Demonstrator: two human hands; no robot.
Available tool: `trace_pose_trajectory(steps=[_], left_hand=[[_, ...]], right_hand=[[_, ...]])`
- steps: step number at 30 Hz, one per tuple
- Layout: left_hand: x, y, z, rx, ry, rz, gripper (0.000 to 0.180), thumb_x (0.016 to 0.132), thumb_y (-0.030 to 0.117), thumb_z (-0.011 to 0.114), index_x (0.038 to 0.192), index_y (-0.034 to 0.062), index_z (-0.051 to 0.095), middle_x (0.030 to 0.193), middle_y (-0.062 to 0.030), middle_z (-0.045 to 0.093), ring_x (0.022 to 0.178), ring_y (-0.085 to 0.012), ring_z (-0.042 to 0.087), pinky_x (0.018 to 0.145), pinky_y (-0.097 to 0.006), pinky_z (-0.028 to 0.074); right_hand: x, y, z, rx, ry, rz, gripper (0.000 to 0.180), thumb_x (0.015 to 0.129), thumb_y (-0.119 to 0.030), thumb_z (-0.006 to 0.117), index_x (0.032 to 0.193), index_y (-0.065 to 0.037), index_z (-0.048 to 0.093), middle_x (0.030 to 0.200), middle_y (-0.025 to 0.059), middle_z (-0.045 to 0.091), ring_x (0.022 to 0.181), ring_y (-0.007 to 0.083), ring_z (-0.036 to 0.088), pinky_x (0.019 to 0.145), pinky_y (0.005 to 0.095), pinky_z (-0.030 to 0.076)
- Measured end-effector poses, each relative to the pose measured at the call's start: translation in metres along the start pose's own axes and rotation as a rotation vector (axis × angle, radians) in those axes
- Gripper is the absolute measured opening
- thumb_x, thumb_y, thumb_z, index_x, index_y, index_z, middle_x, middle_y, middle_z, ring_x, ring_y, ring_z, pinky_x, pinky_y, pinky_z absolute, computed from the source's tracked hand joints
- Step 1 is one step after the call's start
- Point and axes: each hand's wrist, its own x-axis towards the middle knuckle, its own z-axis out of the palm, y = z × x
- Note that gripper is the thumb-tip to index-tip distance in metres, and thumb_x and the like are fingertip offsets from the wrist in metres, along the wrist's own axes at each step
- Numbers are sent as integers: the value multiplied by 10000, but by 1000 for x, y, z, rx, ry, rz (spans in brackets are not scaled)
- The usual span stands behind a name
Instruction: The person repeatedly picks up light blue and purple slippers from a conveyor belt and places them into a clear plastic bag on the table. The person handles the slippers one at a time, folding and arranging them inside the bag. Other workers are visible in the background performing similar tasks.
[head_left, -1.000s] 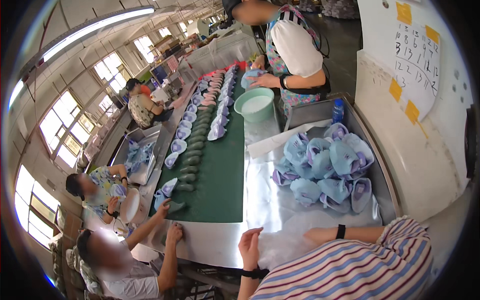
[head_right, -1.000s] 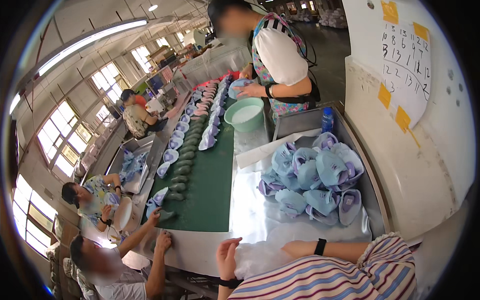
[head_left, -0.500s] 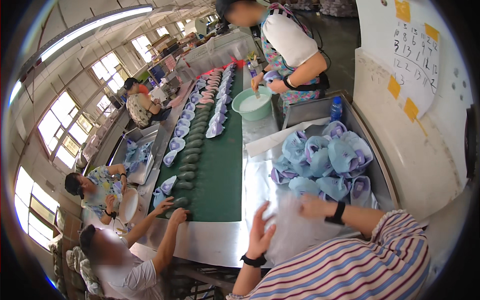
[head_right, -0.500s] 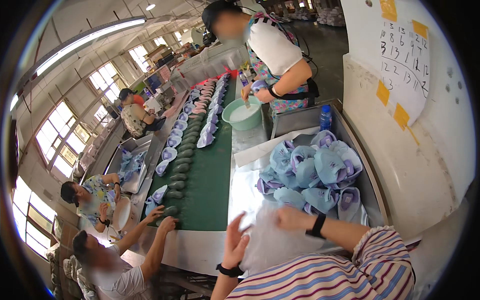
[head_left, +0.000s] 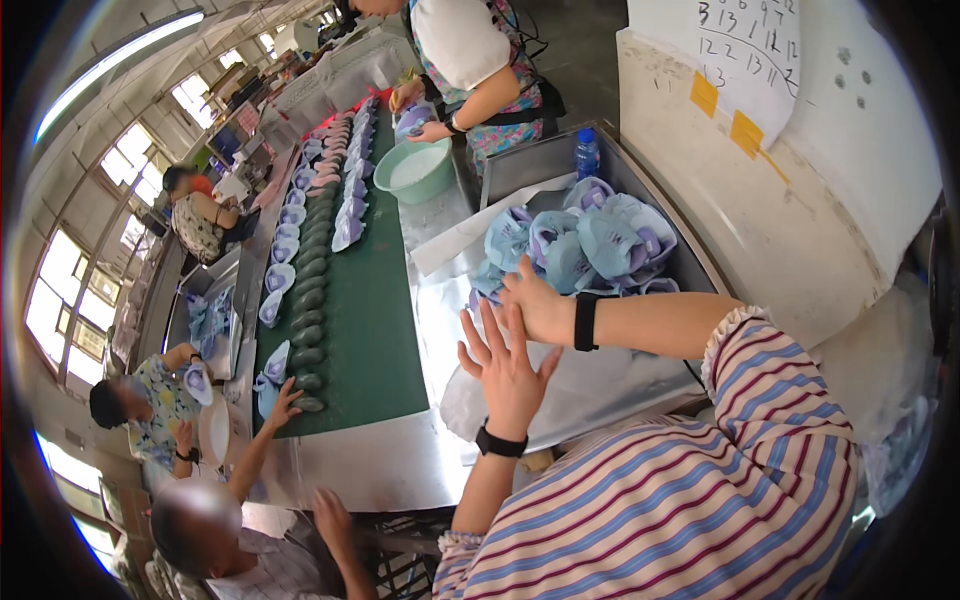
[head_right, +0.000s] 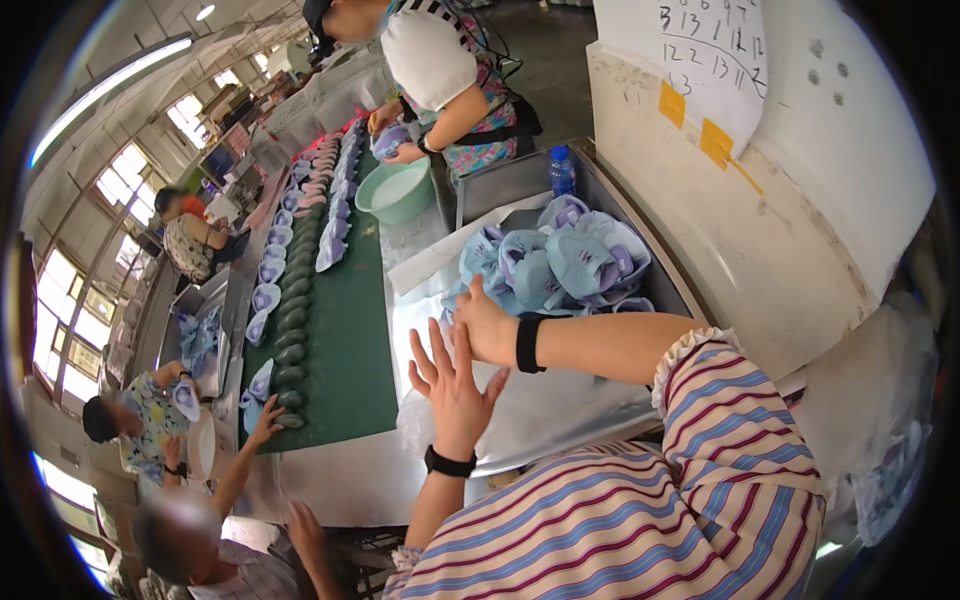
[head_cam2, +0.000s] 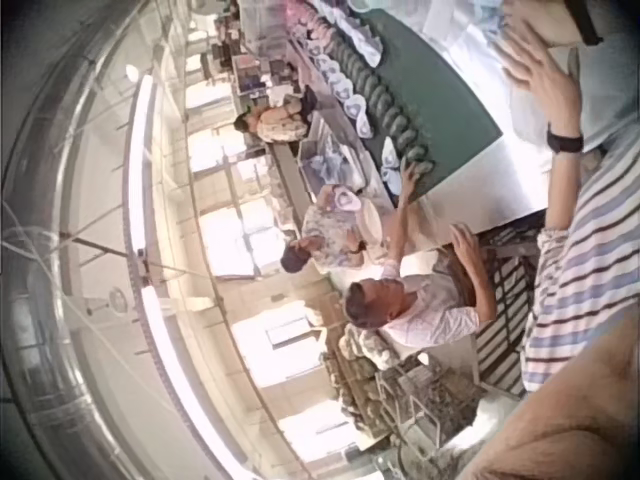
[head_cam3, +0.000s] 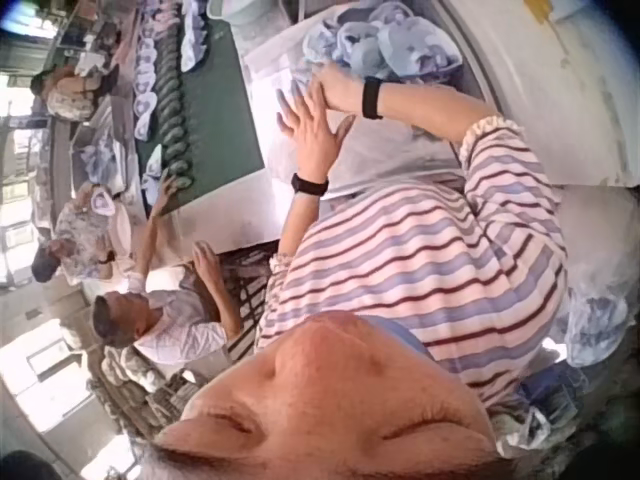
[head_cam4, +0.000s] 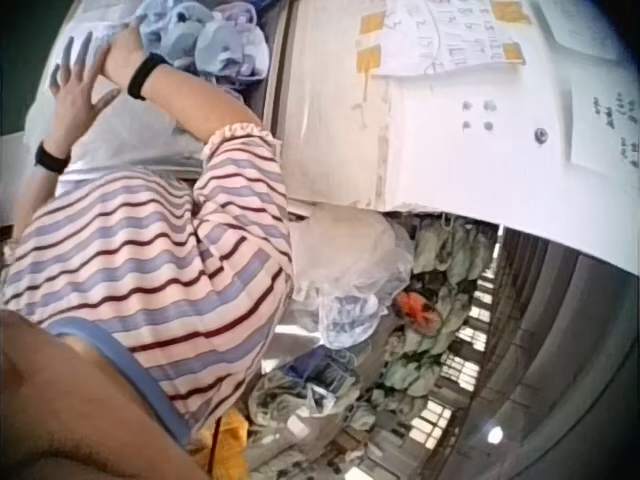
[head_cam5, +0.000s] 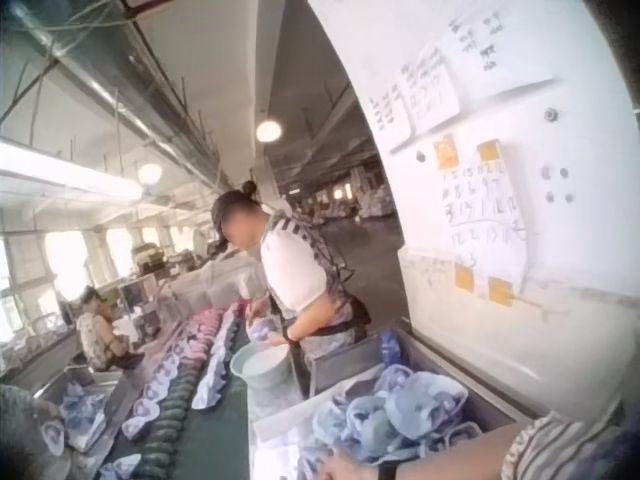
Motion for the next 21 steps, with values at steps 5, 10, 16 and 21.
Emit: trace_pose_trajectory(steps=[5, 10, 16, 21], left_hand=[[-7, 3, -14, -64, -112, 106, 761, 741, 480, 672, 1337, 91, 404, 1444, -233, 221, 1343, -458, 104, 994, -598, 155], [-23, -39, -26, -202, -130, -52, 894, 686, 494, 717, 1355, 37, 341, 1451, -233, 195, 1340, -458, 108, 974, -629, 176], [-28, -23, 1, -591, -306, 66, 1203, 574, 468, 817, 1436, 52, 87, 1472, -260, 77, 1325, -425, 219, 982, -605, 252], [-52, 24, 24, -1392, -613, 284, 1051, 633, 271, 819, 1415, 28, 159, 1433, -211, 234, 1274, -301, 353, 1010, -377, 332]], right_hand=[[-24, -6, -11, 41, -158, 36, 104, 735, -211, 561, 696, -146, 633, 705, 24, 598, 793, 224, 568, 760, 518, 362], [-39, -17, -59, 434, 114, 199, 74, 702, -137, 571, 757, -99, 601, 791, 39, 621, 794, 267, 612, 636, 418, 456], [-114, -10, -128, 1972, 506, 907, 350, 850, -19, 476, 1198, 3, 514, 1103, 98, 599, 987, 192, 596, 865, 331, 485], [-150, -65, -128, 2388, 368, 1056, 326, 914, -119, 488, 1209, 20, 503, 1155, 112, 580, 1027, 198, 582, 906, 343, 467]])
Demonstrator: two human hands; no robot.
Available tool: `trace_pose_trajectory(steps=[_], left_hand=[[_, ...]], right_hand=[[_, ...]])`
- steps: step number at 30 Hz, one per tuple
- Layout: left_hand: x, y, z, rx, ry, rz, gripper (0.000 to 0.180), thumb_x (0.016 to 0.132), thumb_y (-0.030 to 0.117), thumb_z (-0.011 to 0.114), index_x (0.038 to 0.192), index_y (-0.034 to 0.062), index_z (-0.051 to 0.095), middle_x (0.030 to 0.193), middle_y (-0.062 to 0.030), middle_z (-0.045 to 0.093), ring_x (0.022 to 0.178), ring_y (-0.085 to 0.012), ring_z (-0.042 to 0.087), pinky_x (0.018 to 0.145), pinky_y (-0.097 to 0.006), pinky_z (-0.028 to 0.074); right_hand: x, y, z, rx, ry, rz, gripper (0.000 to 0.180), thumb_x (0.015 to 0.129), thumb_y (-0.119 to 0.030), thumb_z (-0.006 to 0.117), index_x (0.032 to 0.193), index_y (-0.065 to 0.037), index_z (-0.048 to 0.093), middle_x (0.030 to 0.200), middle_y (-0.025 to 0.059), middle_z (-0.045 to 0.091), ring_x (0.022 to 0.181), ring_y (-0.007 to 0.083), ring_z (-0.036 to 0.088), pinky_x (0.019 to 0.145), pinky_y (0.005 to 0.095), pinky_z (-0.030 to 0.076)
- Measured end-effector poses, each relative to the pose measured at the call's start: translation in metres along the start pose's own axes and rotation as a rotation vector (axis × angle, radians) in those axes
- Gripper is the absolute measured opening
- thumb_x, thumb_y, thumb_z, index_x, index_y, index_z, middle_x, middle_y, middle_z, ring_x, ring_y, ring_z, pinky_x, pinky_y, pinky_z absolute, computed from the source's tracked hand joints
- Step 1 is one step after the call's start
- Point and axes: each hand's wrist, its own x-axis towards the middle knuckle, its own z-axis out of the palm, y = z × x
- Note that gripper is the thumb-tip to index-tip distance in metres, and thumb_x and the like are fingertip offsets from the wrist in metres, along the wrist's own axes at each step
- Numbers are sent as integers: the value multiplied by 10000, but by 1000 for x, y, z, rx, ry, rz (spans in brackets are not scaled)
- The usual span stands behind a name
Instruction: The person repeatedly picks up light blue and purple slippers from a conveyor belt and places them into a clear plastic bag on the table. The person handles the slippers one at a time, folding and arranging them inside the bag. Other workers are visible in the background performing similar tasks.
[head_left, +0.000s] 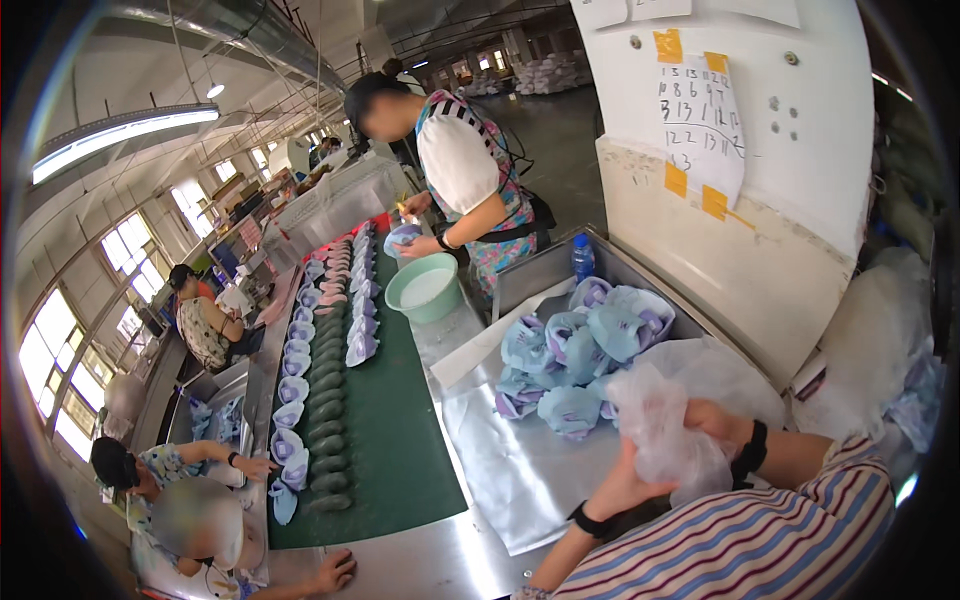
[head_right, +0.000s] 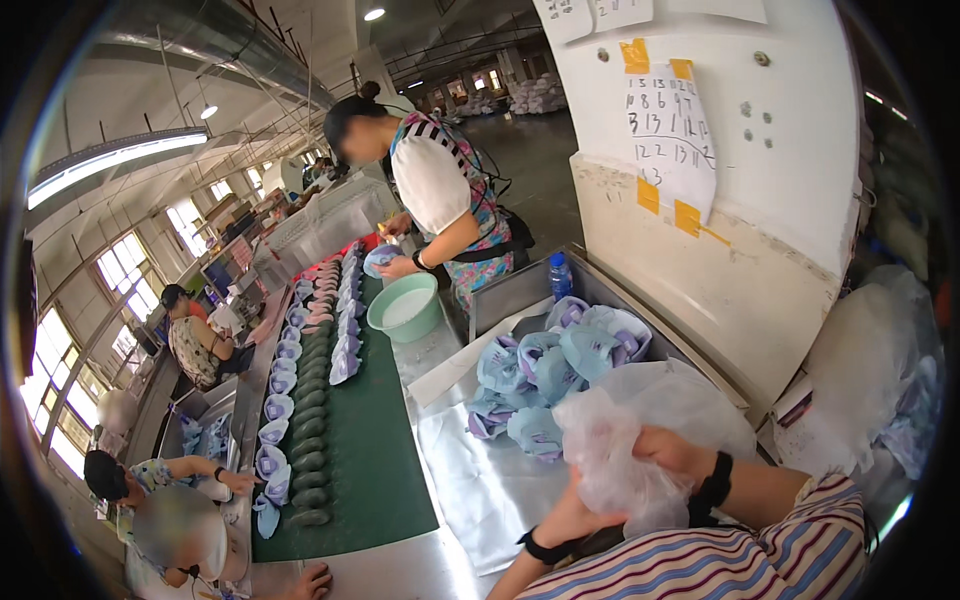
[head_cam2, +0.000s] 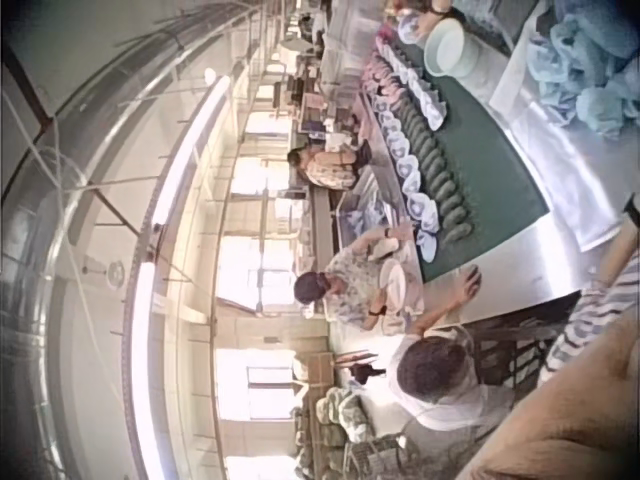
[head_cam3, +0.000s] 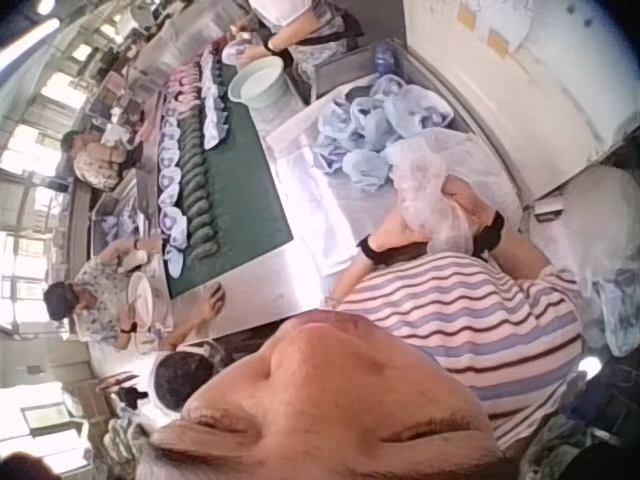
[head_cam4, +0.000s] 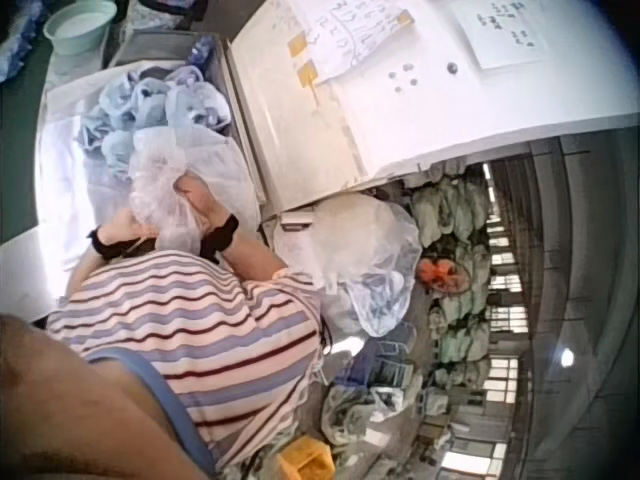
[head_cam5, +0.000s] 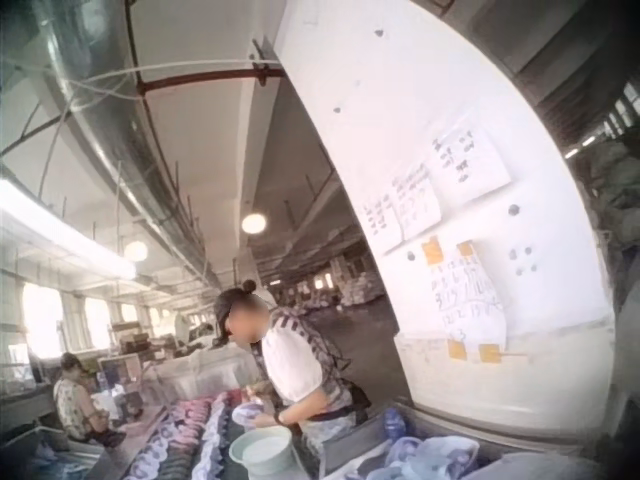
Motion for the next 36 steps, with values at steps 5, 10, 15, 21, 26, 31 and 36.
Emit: trace_pose_trajectory(steps=[5, 10, 15, 21, 26, 31, 36], left_hand=[[22, 10, 65, -31, -48, 82, 666, 713, 132, 723, 1286, 19, 406, 1249, -155, 475, 1150, -268, 463, 961, -344, 376], [29, 16, 111, -37, 19, -121, 432, 748, 77, 657, 1163, 40, 541, 1185, -109, 547, 1124, -257, 516, 950, -326, 381], [32, -5, 168, -50, -36, 0, 159, 757, 47, 645, 915, 30, 641, 1122, -89, 594, 1019, -217, 565, 923, -333, 404], [52, 10, 254, -312, -242, -72, 79, 743, 60, 663, 819, 36, 655, 984, -69, 617, 908, -194, 549, 823, -331, 420], [84, 23, 297, -336, -528, 165, 197, 690, 10, 694, 872, 32, 622, 1077, -113, 547, 1038, -259, 515, 886, -323, 409], [109, 67, 332, 122, -865, 320, 543, 683, -42, 658, 1192, 55, 494, 1254, -174, 414, 1146, -329, 443, 954, -369, 373], [168, 93, 335, 129, -246, 430, 572, 705, 29, 672, 1234, 56, 456, 1297, -198, 394, 1271, -348, 312, 968, -440, 350]], right_hand=[[-50, 0, -52, -108, -50, -27, 278, 924, -105, 468, 1166, 9, 544, 1159, 104, 579, 1026, 209, 579, 911, 333, 451], [-129, -28, -60, -829, 205, -360, 360, 837, -154, 590, 1158, 2, 545, 1140, 124, 583, 1042, 241, 559, 918, 332, 425], [-216, -44, -101, -1460, 803, -1082, 685, 675, -231, 746, 1251, -9, 447, 1233, 174, 503, 1150, 245, 477, 979, 350, 367], [-258, -15, -142, -979, 241, -587, 579, 731, -216, 712, 1226, -44, 466, 1243, 134, 500, 1131, 216, 483, 961, 339, 373], [-297, 5, -159, -1003, 412, -429, 513, 799, -239, 651, 1240, -54, 466, 1241, 96, 516, 1104, 207, 507, 934, 319, 395], [-386, -14, -178, -1029, 605, -454, 427, 850, -279, 585, 1209, -67, 494, 1181, 110, 556, 1032, 253, 563, 880, 323, 446], [-555, 7, -211, -752, 1394, -1234, 409, 954, -264, 361, 1298, -46, 389, 1300, 126, 453, 1159, 260, 475, 960, 391, 421]])
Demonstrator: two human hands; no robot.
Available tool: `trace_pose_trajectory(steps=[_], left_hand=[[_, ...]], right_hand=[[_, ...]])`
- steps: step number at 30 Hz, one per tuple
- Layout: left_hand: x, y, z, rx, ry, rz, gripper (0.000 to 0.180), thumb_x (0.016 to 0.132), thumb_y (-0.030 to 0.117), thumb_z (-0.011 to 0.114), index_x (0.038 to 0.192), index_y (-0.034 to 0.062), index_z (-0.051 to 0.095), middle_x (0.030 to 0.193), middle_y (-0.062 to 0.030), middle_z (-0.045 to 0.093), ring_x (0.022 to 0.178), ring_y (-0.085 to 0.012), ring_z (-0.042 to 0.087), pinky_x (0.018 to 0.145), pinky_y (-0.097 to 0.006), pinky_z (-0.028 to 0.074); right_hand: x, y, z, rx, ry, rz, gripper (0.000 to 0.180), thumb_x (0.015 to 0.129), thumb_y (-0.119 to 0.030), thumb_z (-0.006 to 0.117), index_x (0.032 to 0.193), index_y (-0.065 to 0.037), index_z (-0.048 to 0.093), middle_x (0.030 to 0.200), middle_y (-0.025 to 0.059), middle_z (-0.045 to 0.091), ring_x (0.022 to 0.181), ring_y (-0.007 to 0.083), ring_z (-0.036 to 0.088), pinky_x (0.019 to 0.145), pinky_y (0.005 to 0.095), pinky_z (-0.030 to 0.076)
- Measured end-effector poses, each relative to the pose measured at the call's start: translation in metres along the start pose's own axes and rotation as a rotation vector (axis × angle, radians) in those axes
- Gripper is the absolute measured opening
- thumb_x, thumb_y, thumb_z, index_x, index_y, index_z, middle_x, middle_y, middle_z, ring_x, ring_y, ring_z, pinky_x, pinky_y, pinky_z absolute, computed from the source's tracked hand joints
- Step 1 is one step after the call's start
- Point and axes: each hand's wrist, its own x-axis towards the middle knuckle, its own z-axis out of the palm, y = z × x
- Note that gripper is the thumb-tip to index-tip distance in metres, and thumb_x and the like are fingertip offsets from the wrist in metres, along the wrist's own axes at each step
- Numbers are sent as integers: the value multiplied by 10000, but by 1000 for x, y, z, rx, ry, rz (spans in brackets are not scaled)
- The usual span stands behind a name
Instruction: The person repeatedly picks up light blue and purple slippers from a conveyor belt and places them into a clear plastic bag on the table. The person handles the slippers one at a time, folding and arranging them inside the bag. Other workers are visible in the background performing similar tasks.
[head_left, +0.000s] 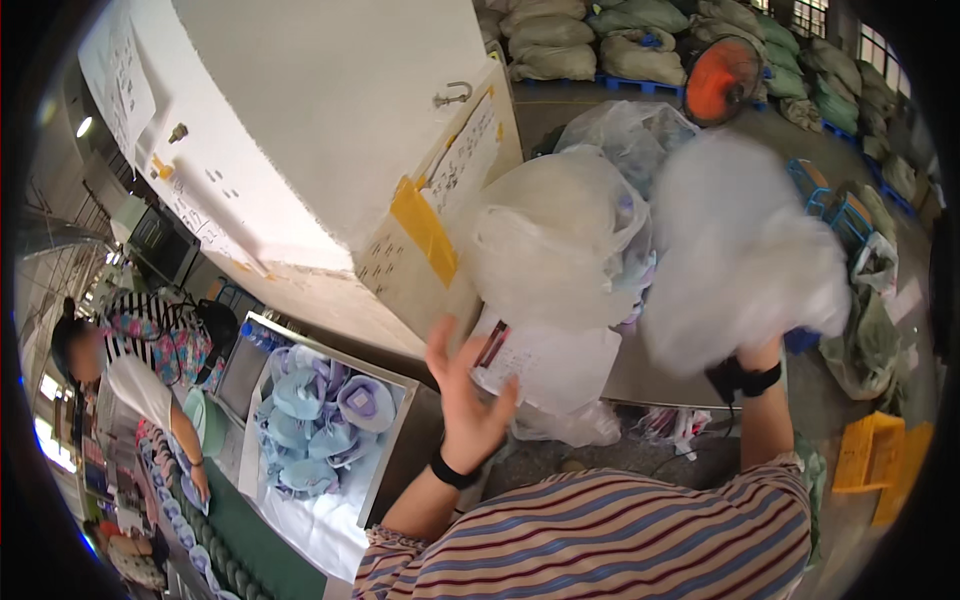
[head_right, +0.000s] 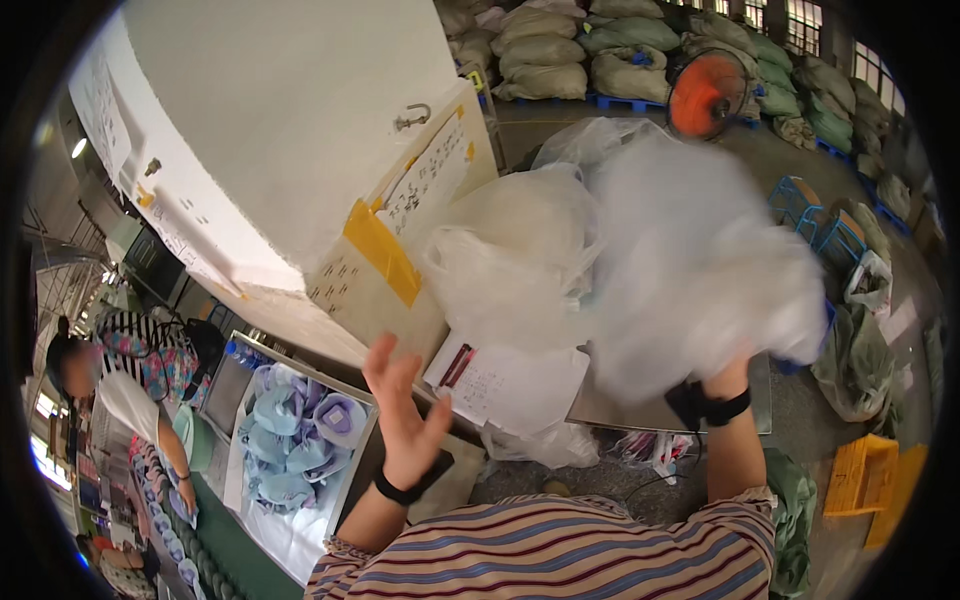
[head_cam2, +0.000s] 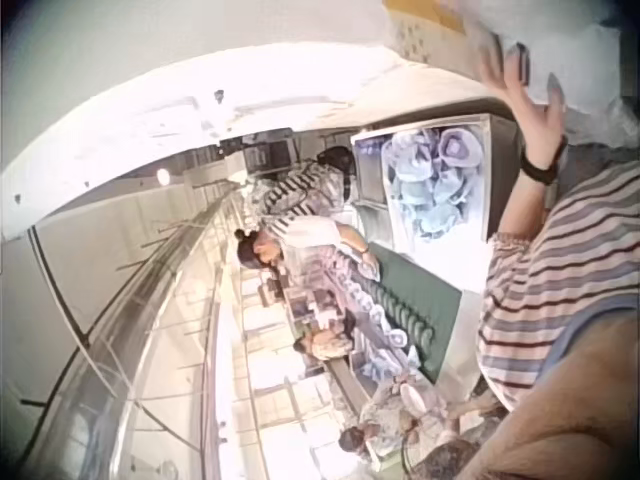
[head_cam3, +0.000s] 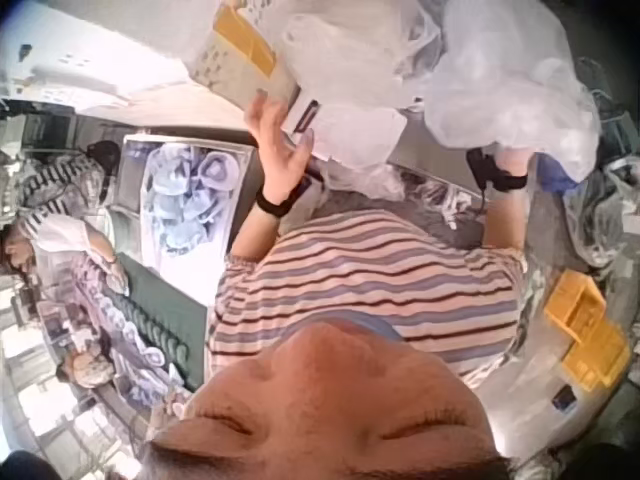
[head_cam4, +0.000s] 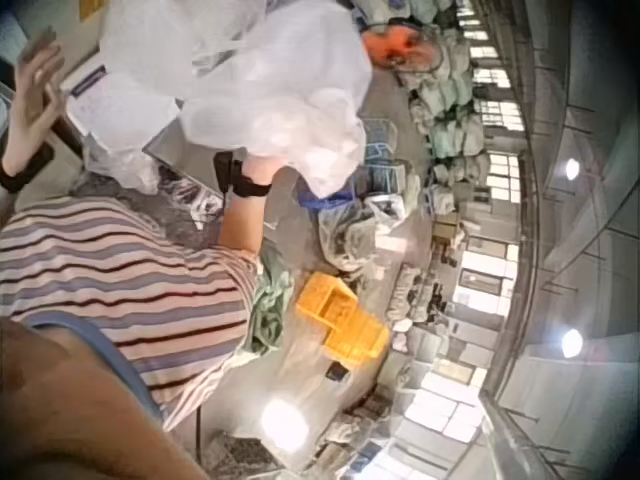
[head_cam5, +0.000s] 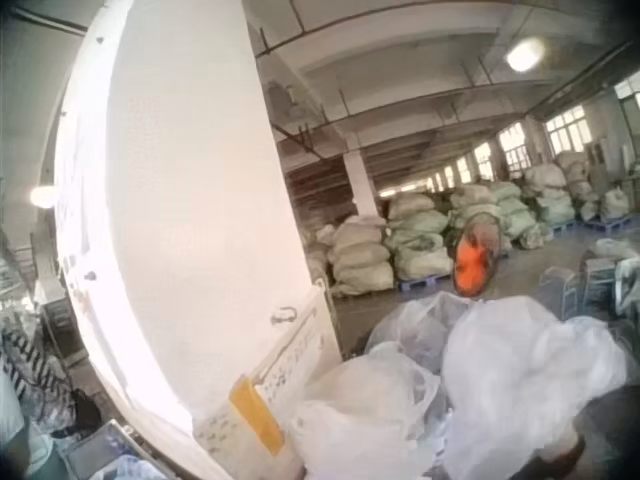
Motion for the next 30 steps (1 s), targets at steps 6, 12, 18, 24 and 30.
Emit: trace_pose_trajectory(steps=[6, 12, 18, 24, 30], left_hand=[[-29, -55, 70, -590, -250, -548, 686, 790, 116, 685, 1368, 57, 322, 1374, -128, 296, 1280, -269, 285, 983, -397, 328], [-9, -32, 46, -452, -108, -399, 644, 795, 45, 614, 1360, -1, 310, 1310, -129, 303, 1190, -249, 375, 979, -362, 331], [-38, -53, 46, 585, -291, -193, 690, 681, 205, 727, 1293, 79, 434, 1335, -194, 295, 1218, -373, 310, 976, -515, 277], [-46, -104, 33, 1093, -240, -13, 497, 643, 169, 690, 1124, 153, 569, 1140, -43, 516, 1166, -276, 395, 971, -512, 288], [-27, -85, 8, 878, -96, 140, 149, 663, 105, 605, 808, 130, 630, 1047, -8, 577, 1107, -243, 466, 941, -476, 313]], right_hand=[[53, 47, 79, -247, 12, -20, 445, 854, -194, 459, 1272, -44, 432, 1278, 156, 477, 1136, 282, 485, 971, 397, 400], [53, 119, 170, -414, -1154, -106, 495, 666, -61, 588, 1159, -40, 549, 1121, 193, 584, 999, 316, 560, 896, 386, 429], [172, 156, 243, -835, -1068, -409, 81, 621, -99, 570, 624, -41, 627, 716, 164, 627, 702, 369, 578, 674, 419, 471], [198, 144, 272, -1081, -445, -558, 368, 749, -75, 528, 1115, -97, 554, 1051, 166, 566, 793, 312, 599, 655, 411, 482], [110, 126, 276, -481, -834, -1254, 407, 823, -168, 522, 1225, -110, 498, 1232, 131, 477, 1154, 334, 432, 930, 487, 361]])
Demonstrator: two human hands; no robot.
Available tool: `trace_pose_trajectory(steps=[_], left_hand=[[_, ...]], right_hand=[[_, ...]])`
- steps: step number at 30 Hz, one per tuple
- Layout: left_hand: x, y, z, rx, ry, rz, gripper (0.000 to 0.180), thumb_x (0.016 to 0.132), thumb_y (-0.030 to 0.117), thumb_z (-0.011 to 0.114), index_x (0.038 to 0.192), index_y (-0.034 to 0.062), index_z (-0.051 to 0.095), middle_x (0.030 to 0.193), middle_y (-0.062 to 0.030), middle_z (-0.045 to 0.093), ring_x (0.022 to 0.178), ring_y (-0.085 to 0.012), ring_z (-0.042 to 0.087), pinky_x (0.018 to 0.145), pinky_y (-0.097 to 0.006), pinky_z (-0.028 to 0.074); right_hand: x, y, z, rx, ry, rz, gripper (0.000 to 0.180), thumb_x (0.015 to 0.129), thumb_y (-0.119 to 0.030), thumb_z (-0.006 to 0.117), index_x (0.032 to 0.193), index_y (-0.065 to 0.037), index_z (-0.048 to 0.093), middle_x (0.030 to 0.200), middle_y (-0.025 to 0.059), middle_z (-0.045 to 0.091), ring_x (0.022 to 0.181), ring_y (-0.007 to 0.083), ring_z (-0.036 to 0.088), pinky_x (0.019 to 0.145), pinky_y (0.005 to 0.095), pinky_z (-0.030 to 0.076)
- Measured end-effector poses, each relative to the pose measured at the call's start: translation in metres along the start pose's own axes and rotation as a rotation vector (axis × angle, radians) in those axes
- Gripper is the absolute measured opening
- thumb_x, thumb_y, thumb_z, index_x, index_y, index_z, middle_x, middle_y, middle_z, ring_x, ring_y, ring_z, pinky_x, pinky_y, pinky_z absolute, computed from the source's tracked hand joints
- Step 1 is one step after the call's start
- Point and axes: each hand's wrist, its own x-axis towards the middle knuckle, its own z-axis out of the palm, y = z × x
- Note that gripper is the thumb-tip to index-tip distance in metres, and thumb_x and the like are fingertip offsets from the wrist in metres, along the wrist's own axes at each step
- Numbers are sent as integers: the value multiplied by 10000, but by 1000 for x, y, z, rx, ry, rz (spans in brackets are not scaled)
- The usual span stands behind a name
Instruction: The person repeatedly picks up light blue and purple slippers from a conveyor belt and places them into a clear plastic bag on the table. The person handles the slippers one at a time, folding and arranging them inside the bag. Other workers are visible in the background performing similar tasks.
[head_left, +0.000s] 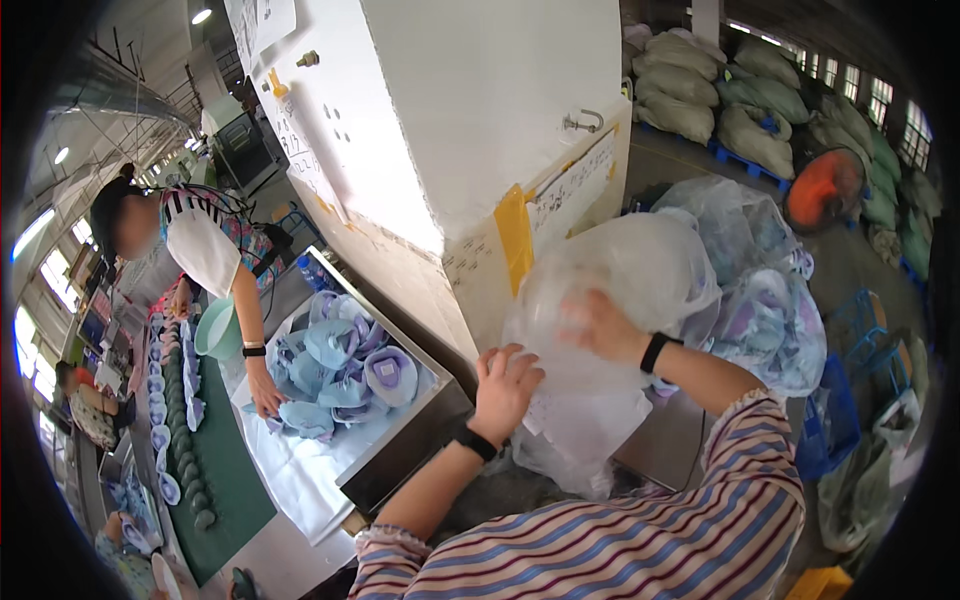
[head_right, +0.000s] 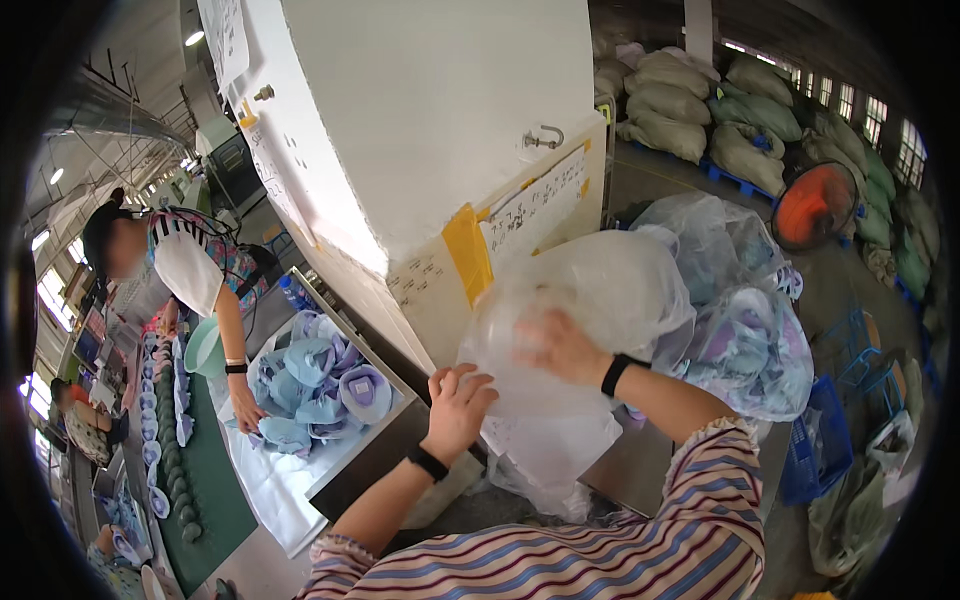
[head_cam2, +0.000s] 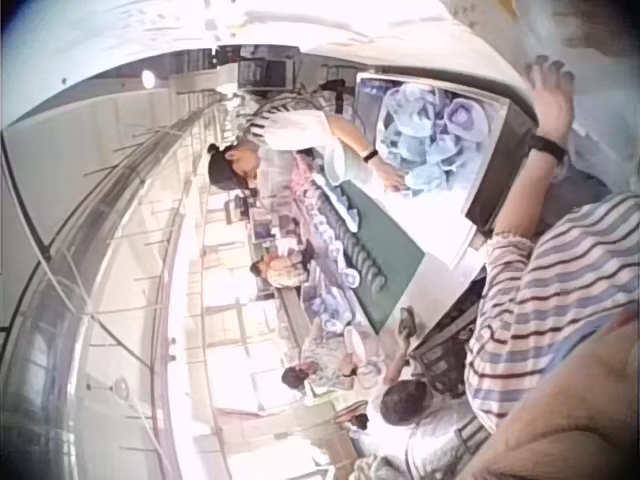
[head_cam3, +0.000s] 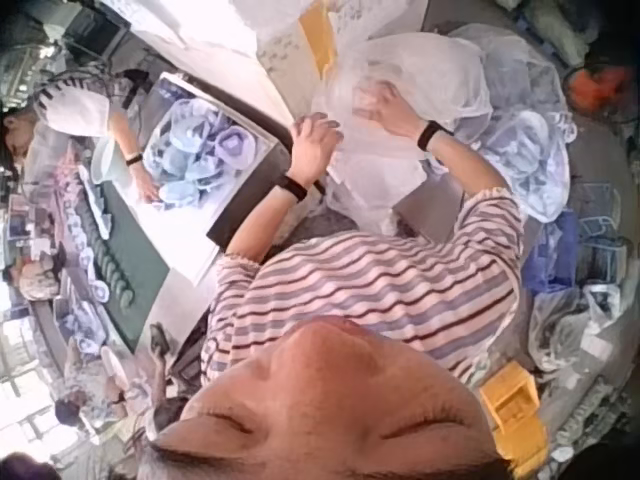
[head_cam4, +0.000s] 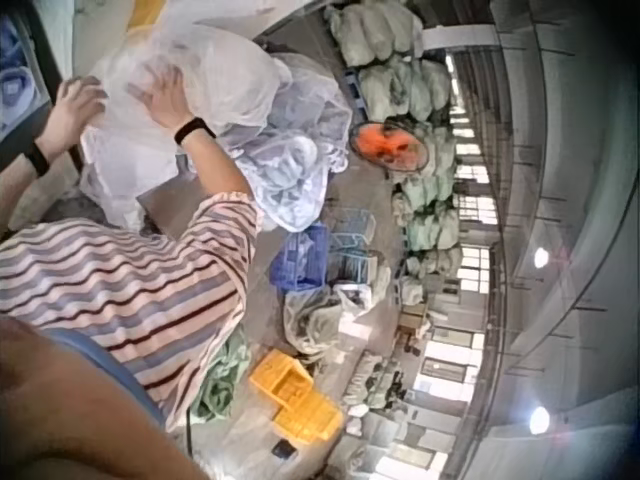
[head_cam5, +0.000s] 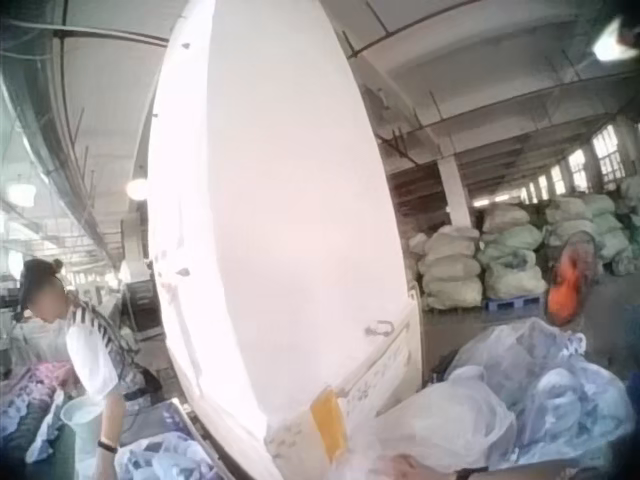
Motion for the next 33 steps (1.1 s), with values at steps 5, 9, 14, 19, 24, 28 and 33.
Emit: trace_pose_trajectory(steps=[5, 9, 14, 19, 24, 28, 33], left_hand=[[39, 63, -37, -258, 133, 183, 174, 652, 88, 600, 821, 127, 606, 936, 25, 599, 1027, -215, 534, 893, -414, 348], [37, 55, -20, -380, 26, 35, 357, 572, -28, 620, 913, 71, 583, 1055, -78, 567, 1078, -307, 500, 886, -414, 383], [-7, 40, -24, -507, -71, -159, 374, 698, -39, 609, 1063, 14, 543, 1200, -193, 469, 1135, -399, 435, 904, -427, 409], [-94, 47, -31, -679, -76, -440, 446, 770, 4, 602, 1189, 28, 450, 1291, -198, 369, 1116, -330, 450, 826, -362, 453], [-124, 32, -57, -676, -144, -643, 349, 737, -66, 542, 1072, 31, 529, 1150, -135, 502, 1033, -259, 518, 770, -322, 472], [-152, 28, -74, -609, -45, -811, 292, 742, -43, 536, 1025, 27, 530, 1090, -123, 529, 931, -252, 559, 742, -319, 465], [-172, 55, -82, -437, -206, -762, 275, 733, -14, 572, 1003, 16, 526, 1062, -166, 536, 895, -320, 573, 734, -363, 472]], right_hand=[[-4, 62, 10, -244, -915, 638, 403, 812, -350, 553, 1120, -96, 604, 1226, 121, 535, 1206, 285, 419, 934, 467, 356], [4, 90, 2, -72, -796, 1027, 411, 810, -276, 542, 1164, -70, 566, 1240, 155, 516, 1190, 303, 440, 946, 446, 378], [2, 8, -83, 79, -623, 551, 541, 755, -244, 647, 1246, -67, 507, 1230, 146, 535, 1187, 349, 463, 992, 432, 364], [-47, 27, -212, 807, -230, 1149, 386, 808, -211, 645, 1147, -35, 589, 1186, 148, 583, 1094, 272, 559, 921, 328, 436], [-227, 82, -258, -781, -91, 1604, 848, 633, -272, 774, 1346, -131, 337, 1453, 141, 246, 1329, 371, 202, 984, 499, 348], [-309, 74, -216, -713, -57, 1857, 1060, 579, -320, 825, 1414, -128, 201, 1471, 130, 219, 1354, 352, 189, 1024, 536, 290], [-302, 33, -151, -794, -307, 1932, 738, 675, -310, 763, 1260, -61, 388, 1145, 135, 582, 1138, 325, 495, 845, 420, 476]])
